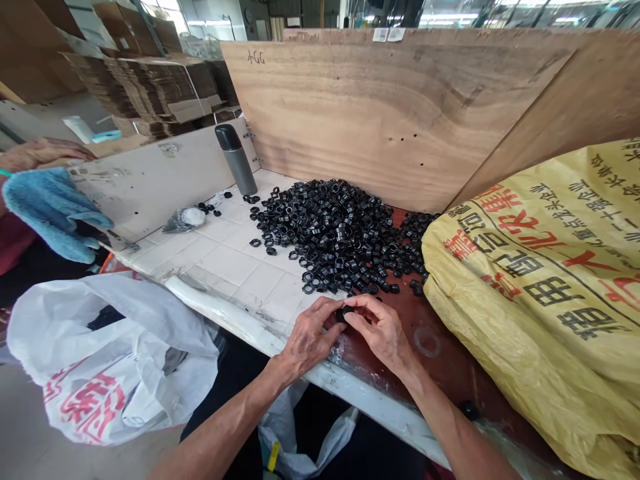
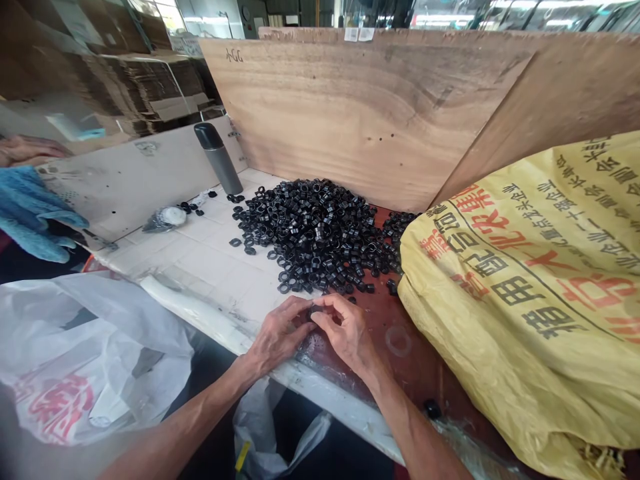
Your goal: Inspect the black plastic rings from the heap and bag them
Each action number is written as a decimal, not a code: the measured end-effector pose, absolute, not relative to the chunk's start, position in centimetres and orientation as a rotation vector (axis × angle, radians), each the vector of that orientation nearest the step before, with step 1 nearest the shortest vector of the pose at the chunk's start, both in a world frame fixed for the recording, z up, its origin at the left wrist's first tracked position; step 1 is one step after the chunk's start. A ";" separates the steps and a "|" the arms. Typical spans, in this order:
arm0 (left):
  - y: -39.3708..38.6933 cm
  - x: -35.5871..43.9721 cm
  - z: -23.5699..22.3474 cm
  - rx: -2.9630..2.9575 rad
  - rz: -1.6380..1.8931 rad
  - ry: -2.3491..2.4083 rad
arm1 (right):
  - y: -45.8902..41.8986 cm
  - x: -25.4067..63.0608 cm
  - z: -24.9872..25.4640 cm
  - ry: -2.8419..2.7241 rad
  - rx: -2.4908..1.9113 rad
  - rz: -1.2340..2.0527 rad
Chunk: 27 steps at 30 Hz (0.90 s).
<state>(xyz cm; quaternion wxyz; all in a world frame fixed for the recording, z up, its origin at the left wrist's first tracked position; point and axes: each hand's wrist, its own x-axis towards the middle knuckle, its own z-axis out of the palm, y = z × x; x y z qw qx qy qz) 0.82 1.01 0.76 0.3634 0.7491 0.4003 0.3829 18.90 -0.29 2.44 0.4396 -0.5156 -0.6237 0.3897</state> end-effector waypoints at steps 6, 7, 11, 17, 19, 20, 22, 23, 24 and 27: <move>1.1 0.6 0.7 1.672 1.025 1.002 | -0.6 18.9 2.5 -1.562 -1.287 0.924; 1.1 0.6 0.7 1.617 1.033 0.978 | -0.6 18.9 2.5 -1.562 -1.300 0.924; 1.1 0.6 0.5 1.435 1.076 0.893 | -0.6 18.9 2.6 -1.574 -1.312 0.913; 1.0 0.5 0.1 1.347 1.063 0.889 | -0.5 18.8 2.4 -1.614 -1.294 0.869; 1.0 0.5 -0.1 1.341 1.081 0.877 | -0.5 18.7 2.3 -1.634 -1.307 0.838; 1.0 0.5 -0.2 1.345 1.090 0.868 | -0.5 18.7 2.2 -1.648 -1.306 0.813; 1.0 0.5 -0.2 1.376 1.102 0.851 | -0.6 18.5 2.1 -1.683 -1.300 0.758; 1.0 0.5 -0.3 1.405 1.107 0.848 | -0.6 18.5 2.0 -1.703 -1.299 0.733; 1.0 0.4 -0.2 1.441 1.107 0.847 | -0.6 18.5 2.0 -1.723 -1.298 0.712; 1.0 0.4 -0.1 1.524 1.104 0.852 | -0.7 18.6 2.0 -1.792 -1.280 0.669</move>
